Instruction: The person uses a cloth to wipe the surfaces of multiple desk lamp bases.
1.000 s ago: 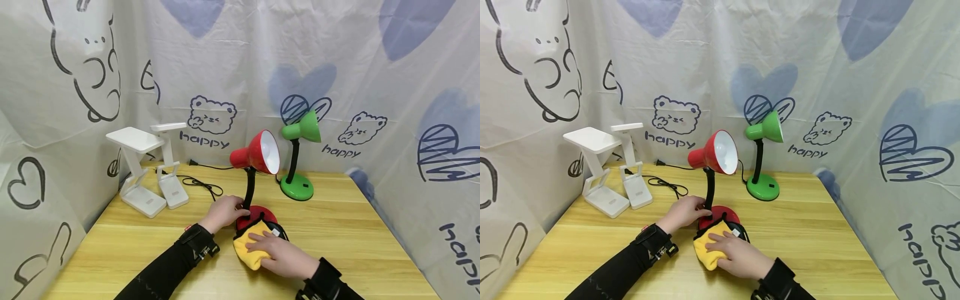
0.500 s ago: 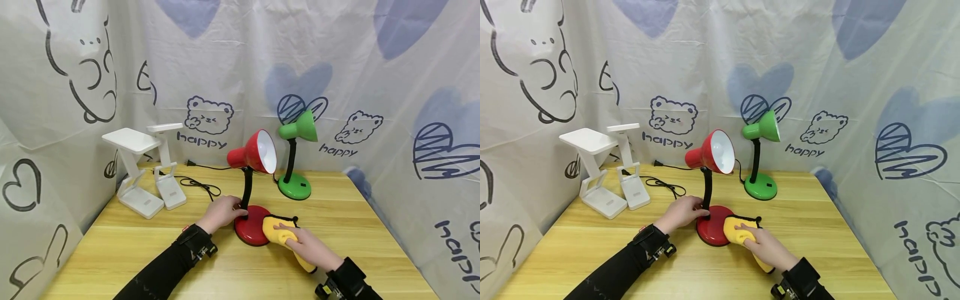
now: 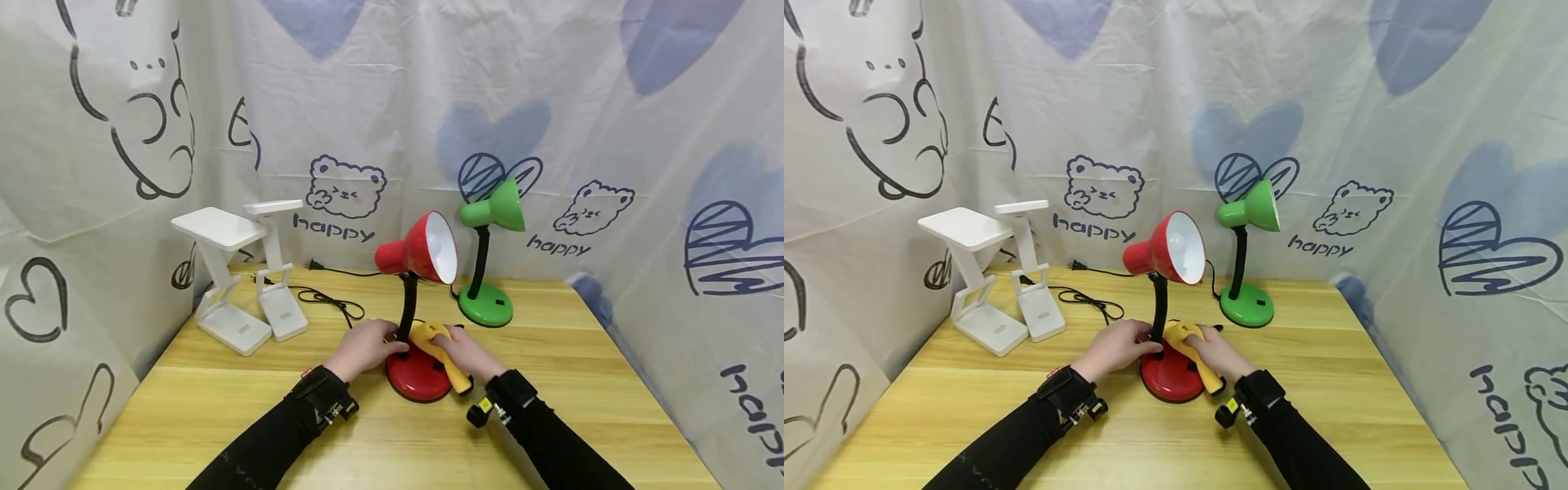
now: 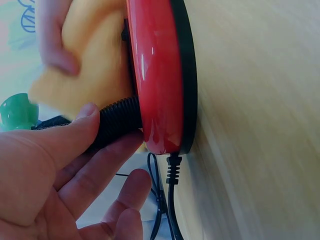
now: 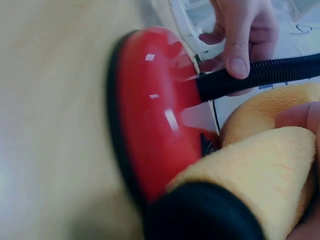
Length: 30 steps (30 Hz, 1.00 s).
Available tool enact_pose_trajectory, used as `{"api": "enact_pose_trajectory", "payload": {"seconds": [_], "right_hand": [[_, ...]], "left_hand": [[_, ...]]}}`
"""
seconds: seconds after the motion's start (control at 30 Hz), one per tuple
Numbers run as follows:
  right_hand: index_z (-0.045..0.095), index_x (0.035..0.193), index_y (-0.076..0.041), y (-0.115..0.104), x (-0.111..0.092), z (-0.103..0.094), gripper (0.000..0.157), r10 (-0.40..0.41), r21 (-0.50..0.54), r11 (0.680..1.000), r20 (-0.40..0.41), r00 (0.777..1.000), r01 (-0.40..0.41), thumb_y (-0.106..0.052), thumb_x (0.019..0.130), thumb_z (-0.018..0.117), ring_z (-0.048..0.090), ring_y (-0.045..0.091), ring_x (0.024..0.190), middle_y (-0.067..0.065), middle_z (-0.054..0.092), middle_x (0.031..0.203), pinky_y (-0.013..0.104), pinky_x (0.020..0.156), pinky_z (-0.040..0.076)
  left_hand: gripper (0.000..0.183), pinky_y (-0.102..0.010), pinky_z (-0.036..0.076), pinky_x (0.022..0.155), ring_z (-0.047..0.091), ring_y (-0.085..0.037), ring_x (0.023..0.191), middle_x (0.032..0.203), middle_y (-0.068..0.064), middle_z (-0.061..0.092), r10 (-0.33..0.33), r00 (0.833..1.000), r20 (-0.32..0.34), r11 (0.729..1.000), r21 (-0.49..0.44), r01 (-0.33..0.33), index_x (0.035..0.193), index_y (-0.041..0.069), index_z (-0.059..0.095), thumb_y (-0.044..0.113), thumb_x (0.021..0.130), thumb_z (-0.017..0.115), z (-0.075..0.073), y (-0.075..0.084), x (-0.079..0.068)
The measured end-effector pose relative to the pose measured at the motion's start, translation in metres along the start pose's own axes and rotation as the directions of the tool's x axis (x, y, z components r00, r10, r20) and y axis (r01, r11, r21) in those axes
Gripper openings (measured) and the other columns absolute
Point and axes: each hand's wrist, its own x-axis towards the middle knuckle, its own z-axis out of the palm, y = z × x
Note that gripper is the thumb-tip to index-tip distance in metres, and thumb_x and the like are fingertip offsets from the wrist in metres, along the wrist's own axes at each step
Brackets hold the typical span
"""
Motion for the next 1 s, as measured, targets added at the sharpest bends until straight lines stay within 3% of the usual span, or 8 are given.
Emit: {"api": "enact_pose_trajectory", "payload": {"seconds": [0.2, 0.33, 0.43, 0.67, 0.73, 0.8, 0.9, 1.0], "right_hand": [[0.054, 0.112, -0.01, -0.009, 0.024, -0.001, 0.038, 0.087, 0.107, 0.989, 0.113, 0.99, -0.099, -0.042, 0.09, 0.049, 0.054, 0.025, 0.071, 0.013, 0.055, 0.091, 0.033, 0.062, 0.045], [0.056, 0.111, -0.014, -0.011, 0.031, -0.001, 0.038, 0.094, 0.091, 0.99, 0.147, 0.985, -0.109, -0.045, 0.089, 0.049, 0.055, 0.025, 0.075, 0.011, 0.057, 0.092, 0.032, 0.065, 0.044], [0.056, 0.111, -0.016, -0.008, 0.03, 0.0, 0.038, 0.07, 0.037, 0.996, 0.128, 0.989, -0.076, -0.047, 0.09, 0.048, 0.056, 0.024, 0.071, 0.009, 0.057, 0.089, 0.033, 0.063, 0.044], [0.051, 0.12, -0.023, 0.0, 0.005, 0.003, 0.035, -0.096, -0.099, 0.989, 0.094, 0.991, 0.106, -0.044, 0.094, 0.041, 0.054, 0.017, 0.083, 0.002, 0.056, 0.099, 0.034, 0.075, 0.042], [0.049, 0.125, -0.023, 0.001, -0.003, 0.005, 0.039, -0.13, -0.156, 0.977, 0.084, 0.988, 0.142, -0.045, 0.095, 0.039, 0.053, 0.015, 0.097, 0.0, 0.055, 0.113, 0.036, 0.083, 0.041], [0.046, 0.131, -0.022, 0.001, -0.012, 0.008, 0.044, -0.157, -0.221, 0.96, 0.076, 0.985, 0.171, -0.046, 0.095, 0.037, 0.047, 0.015, 0.112, -0.001, 0.05, 0.127, 0.039, 0.092, 0.036], [0.037, 0.138, -0.022, 0.001, -0.026, 0.011, 0.05, -0.184, -0.316, 0.928, 0.077, 0.98, 0.199, -0.047, 0.095, 0.035, 0.027, 0.018, 0.13, -0.004, 0.031, 0.143, 0.042, 0.102, 0.026], [0.037, 0.138, -0.026, 0.002, -0.042, 0.012, 0.046, -0.203, -0.361, 0.904, 0.107, 0.973, 0.228, -0.045, 0.096, 0.034, 0.018, 0.027, 0.134, -0.003, 0.026, 0.146, 0.049, 0.103, 0.02]], "left_hand": [[0.019, -0.026, 0.041, 0.056, 0.054, -0.004, 0.068, 0.071, 0.018, 0.058, 0.01, 1.0, -0.005, 1.0, -0.004, -0.01, 0.085, 0.031, 0.066, 0.048, 0.078, 0.066, 0.0, 0.001, 0.0], [0.019, -0.025, 0.041, 0.056, 0.054, -0.003, 0.068, 0.07, 0.018, 0.058, 0.006, 1.0, -0.013, 1.0, 0.003, -0.006, 0.084, 0.031, 0.066, 0.05, 0.077, 0.065, -0.001, 0.0, -0.001], [0.02, -0.025, 0.041, 0.056, 0.054, -0.003, 0.068, 0.071, 0.018, 0.058, 0.01, 1.0, -0.014, 1.0, 0.007, -0.01, 0.085, 0.031, 0.066, 0.05, 0.078, 0.065, -0.001, 0.0, 0.0], [0.022, -0.025, 0.041, 0.056, 0.054, -0.003, 0.068, 0.072, 0.018, 0.058, 0.017, 1.0, -0.007, 1.0, 0.013, -0.017, 0.087, 0.03, 0.066, 0.051, 0.078, 0.064, -0.002, 0.004, 0.0], [0.023, -0.025, 0.041, 0.055, 0.054, -0.003, 0.068, 0.072, 0.018, 0.058, 0.017, 1.0, -0.011, 1.0, 0.021, -0.017, 0.087, 0.03, 0.066, 0.051, 0.078, 0.064, -0.002, 0.005, 0.001], [0.024, -0.025, 0.041, 0.055, 0.054, -0.003, 0.068, 0.072, 0.018, 0.058, 0.015, 1.0, -0.013, 1.0, 0.023, -0.014, 0.088, 0.03, 0.067, 0.051, 0.078, 0.064, -0.002, 0.004, 0.001], [0.025, -0.025, 0.041, 0.055, 0.054, -0.003, 0.067, 0.072, 0.018, 0.058, 0.007, 1.0, -0.009, 1.0, 0.017, -0.006, 0.089, 0.029, 0.067, 0.051, 0.078, 0.064, -0.002, 0.004, 0.001], [0.023, -0.026, 0.04, 0.055, 0.054, -0.004, 0.067, 0.072, 0.017, 0.058, 0.001, 1.0, -0.006, 1.0, 0.016, -0.001, 0.087, 0.029, 0.066, 0.05, 0.078, 0.064, -0.001, 0.002, 0.001]]}}
